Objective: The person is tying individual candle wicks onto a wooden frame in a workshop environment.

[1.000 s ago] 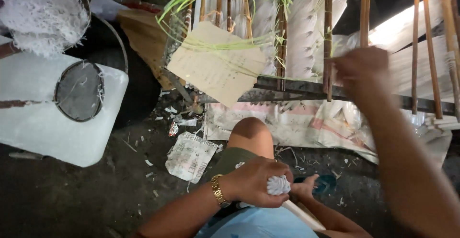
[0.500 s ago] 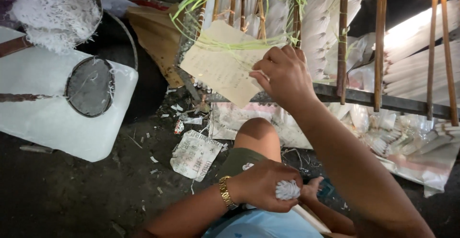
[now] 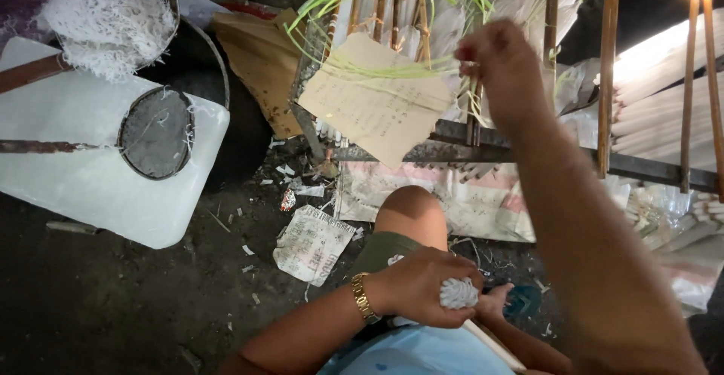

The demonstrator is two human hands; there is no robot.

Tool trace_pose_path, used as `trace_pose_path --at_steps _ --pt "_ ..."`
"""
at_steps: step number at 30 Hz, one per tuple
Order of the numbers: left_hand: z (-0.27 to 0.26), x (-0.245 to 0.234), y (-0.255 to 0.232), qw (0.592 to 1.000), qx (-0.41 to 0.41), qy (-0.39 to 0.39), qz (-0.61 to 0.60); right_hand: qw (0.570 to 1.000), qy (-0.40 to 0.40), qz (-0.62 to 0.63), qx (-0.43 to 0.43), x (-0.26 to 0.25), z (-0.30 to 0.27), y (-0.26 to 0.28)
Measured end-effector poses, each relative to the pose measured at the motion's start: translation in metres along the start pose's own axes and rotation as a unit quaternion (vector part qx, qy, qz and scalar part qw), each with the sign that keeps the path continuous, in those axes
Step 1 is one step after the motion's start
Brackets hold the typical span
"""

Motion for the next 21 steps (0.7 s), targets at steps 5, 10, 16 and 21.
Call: trace_pose_path --at_steps 5,10,16,21 --pt "0.003 -0.004 -0.002 0.998 -0.032 0.032 -0.036 0.944 -0.118 0.307 0.013 -0.078 0.007 0.009" --pt "0.000 -0.009 0.004 0.997 -0.025 0.023 -0.064 0.929 -0.087 -0.333 -0.136 -0.116 -0.109 0.001" --pt "0.000 -0.013 0.001 0.995 -0.077 0.042 -0.042 0.951 -0.058 -0.190 0.239 -0.030 -0.242 -0.022" --pt "0.002 -0.001 0.010 0.988 0.001 -0.079 -0.130 0.993 -0.019 0.041 -0.110 -0.003 -0.271 -0.100"
Point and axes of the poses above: each hand's wrist, its own z-axis towards the middle knuckle, its own x-axis out of the palm, y = z × x, the point moved 2 cm from there along z, towards the middle knuckle, and after that the axes turned 12 degrees about y, right-handed, at the moved point
